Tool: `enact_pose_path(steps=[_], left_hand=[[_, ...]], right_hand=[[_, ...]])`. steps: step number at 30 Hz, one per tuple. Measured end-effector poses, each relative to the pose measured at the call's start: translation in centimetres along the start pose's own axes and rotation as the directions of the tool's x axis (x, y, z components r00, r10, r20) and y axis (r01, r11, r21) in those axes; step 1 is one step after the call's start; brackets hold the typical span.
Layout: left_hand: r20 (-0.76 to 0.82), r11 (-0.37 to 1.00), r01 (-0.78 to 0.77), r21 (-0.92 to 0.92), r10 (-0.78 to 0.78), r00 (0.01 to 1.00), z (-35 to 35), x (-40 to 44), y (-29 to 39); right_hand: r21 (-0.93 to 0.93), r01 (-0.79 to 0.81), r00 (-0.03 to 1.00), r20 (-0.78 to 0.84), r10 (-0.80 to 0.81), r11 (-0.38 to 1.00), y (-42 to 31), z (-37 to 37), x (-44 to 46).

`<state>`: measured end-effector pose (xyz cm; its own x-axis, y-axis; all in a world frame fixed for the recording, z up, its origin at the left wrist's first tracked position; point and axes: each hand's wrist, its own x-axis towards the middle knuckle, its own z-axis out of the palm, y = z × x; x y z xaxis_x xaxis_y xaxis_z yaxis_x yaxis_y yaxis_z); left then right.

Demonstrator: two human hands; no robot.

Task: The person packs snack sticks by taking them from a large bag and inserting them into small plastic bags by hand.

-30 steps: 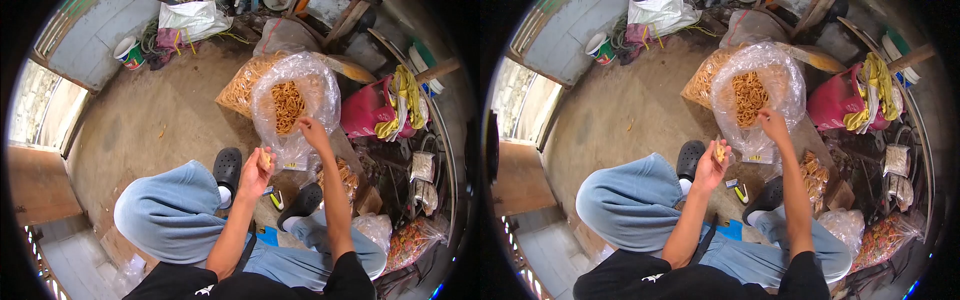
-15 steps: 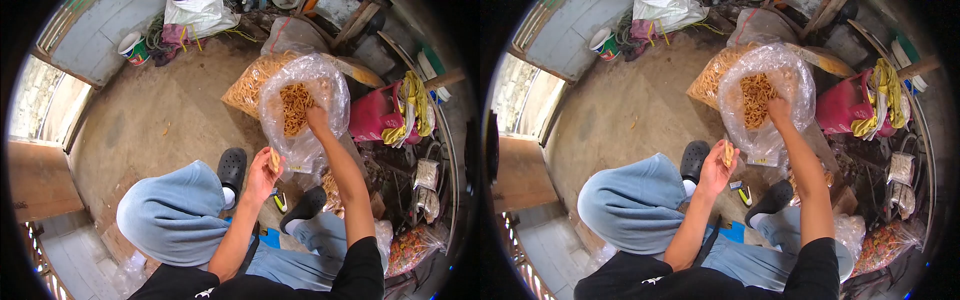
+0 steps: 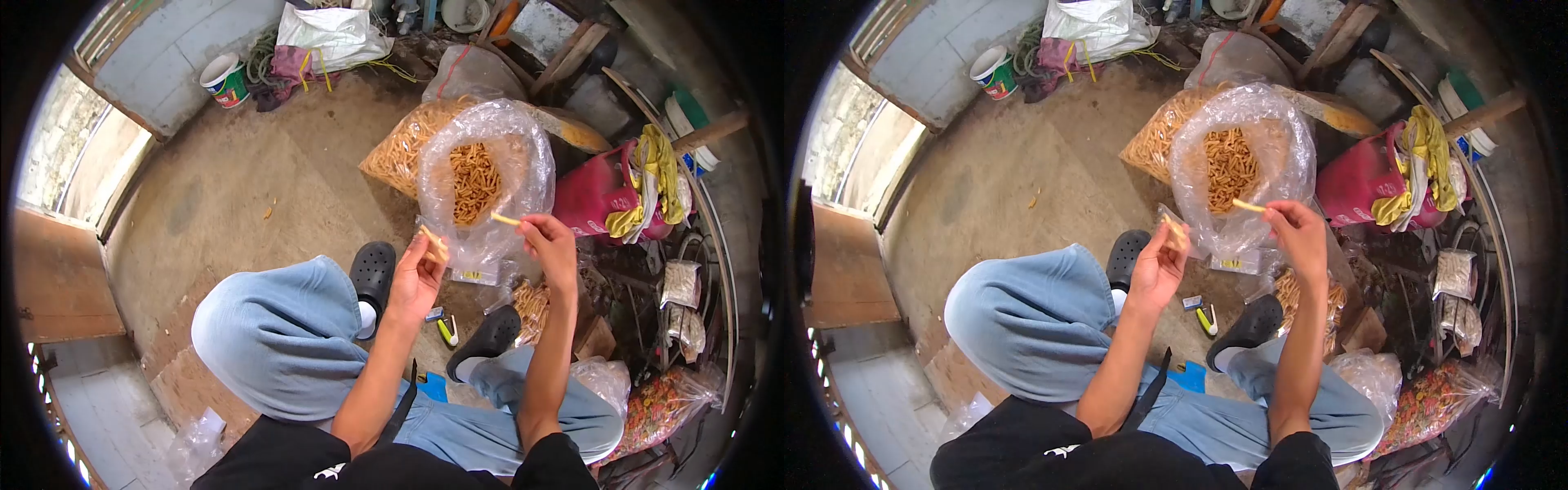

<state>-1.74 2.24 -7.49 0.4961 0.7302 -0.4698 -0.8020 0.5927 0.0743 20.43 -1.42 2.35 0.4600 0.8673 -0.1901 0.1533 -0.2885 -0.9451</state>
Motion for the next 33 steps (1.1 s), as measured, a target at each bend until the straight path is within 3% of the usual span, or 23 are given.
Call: enact_pose_path(steps=[1,6,8,10,12,14,16,21,23,26,31,33], left_hand=[[0.006,1.000,0.006,0.004,-0.006,1.000,0.2,-0.3,0.0],[0.080,1.000,-0.011,0.018,0.010,0.997,1.9,-1.6,0.0],[0.098,0.999,-0.016,0.037,0.012,0.995,2.8,-2.2,-0.3],[0.114,0.998,-0.023,0.059,0.016,0.993,3.4,-2.7,-0.6],[0.146,0.986,-0.095,0.140,0.075,0.987,3.9,-3.2,-1.2],[0.146,0.984,-0.102,0.149,0.080,0.986,4.2,-3.5,-1.7],[0.145,0.982,-0.110,0.157,0.087,0.986,4.5,-3.8,-2.0],[0.229,0.904,-0.253,0.344,0.180,0.956,5.0,-4.5,-2.1],[0.212,0.919,-0.235,0.315,0.173,0.962,5.0,-4.5,-1.9],[0.180,0.943,-0.198,0.267,0.153,0.972,4.8,-4.3,-1.4],[0.172,0.955,-0.132,0.265,0.088,0.981,4.8,-4.4,-1.3],[0.214,0.955,-0.056,0.291,-0.008,0.977,4.1,-4.2,-1.3]], right_hand=[[0.083,-0.002,0.999,0.042,-0.002,0.997,-1.0,-0.4,-1.5],[0.078,0.102,0.990,0.089,-0.109,0.992,-3.9,0.2,-6.3],[-0.062,0.190,0.981,0.044,-0.188,0.980,-3.9,1.2,-7.1],[-0.065,0.168,0.986,0.020,-0.167,0.984,-3.7,2.3,-7.5],[-0.139,0.379,0.923,-0.018,-0.385,0.915,-3.4,3.6,-7.6],[-0.153,0.309,0.945,-0.057,-0.321,0.939,-2.3,4.8,-7.5],[-0.154,0.472,0.857,-0.151,-0.492,0.868,-1.1,5.9,-7.0],[-0.050,0.352,0.927,-0.117,-0.356,0.935,-0.5,7.0,-7.5],[0.096,0.224,0.975,-0.023,-0.223,0.970,-0.5,7.2,-7.4],[0.248,0.194,0.973,0.077,-0.219,0.949,-0.9,6.7,-7.3],[0.077,0.256,0.966,0.019,-0.258,0.964,0.2,6.8,-6.9],[0.026,0.257,0.966,-0.013,-0.257,0.966,0.3,7.1,-7.0]])
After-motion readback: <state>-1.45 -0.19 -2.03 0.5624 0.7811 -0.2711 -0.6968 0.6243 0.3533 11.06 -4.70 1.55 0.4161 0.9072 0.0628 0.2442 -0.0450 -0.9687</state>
